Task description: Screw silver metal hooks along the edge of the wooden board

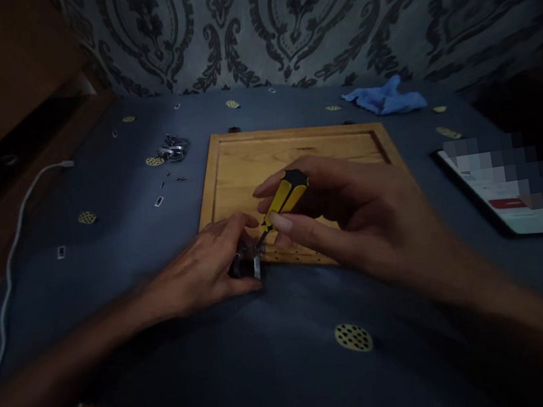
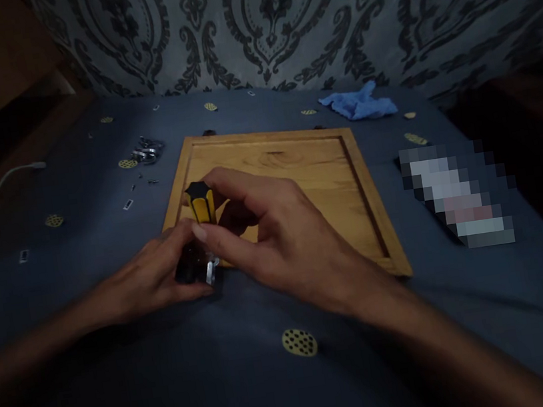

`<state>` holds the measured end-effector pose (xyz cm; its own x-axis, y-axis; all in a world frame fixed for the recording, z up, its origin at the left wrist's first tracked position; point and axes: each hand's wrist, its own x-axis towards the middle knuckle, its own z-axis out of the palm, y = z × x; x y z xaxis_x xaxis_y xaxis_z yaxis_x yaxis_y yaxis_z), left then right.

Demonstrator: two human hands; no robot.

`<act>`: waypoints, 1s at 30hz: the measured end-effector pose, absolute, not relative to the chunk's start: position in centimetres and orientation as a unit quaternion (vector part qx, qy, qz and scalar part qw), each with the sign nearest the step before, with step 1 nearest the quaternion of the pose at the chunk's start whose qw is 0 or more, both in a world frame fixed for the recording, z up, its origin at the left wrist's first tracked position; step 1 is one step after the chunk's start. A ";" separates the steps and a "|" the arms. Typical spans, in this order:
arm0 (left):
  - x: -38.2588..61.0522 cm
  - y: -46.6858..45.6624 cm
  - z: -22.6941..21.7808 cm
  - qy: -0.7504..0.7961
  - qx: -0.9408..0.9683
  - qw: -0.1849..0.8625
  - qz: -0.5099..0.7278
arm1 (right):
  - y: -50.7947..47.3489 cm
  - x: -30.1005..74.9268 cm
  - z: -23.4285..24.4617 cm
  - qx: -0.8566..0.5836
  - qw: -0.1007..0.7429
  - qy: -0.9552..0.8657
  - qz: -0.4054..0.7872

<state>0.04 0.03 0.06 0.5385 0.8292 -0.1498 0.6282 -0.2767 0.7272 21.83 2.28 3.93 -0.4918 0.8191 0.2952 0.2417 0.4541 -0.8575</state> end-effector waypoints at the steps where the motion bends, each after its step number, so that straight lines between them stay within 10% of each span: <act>1: 0.0 0.0 0.0 0.462 0.789 0.383 0.130 | 2.3 21.9 4.0 -0.343 0.362 -0.769 0.400; 13: -0.3 0.0 -0.5 0.457 0.794 0.378 0.132 | 1.8 21.4 3.1 -0.397 0.484 -0.734 0.263; 30: 0.0 0.1 -0.1 0.454 0.793 0.382 0.140 | 2.2 21.6 2.5 -0.354 0.447 -0.783 0.248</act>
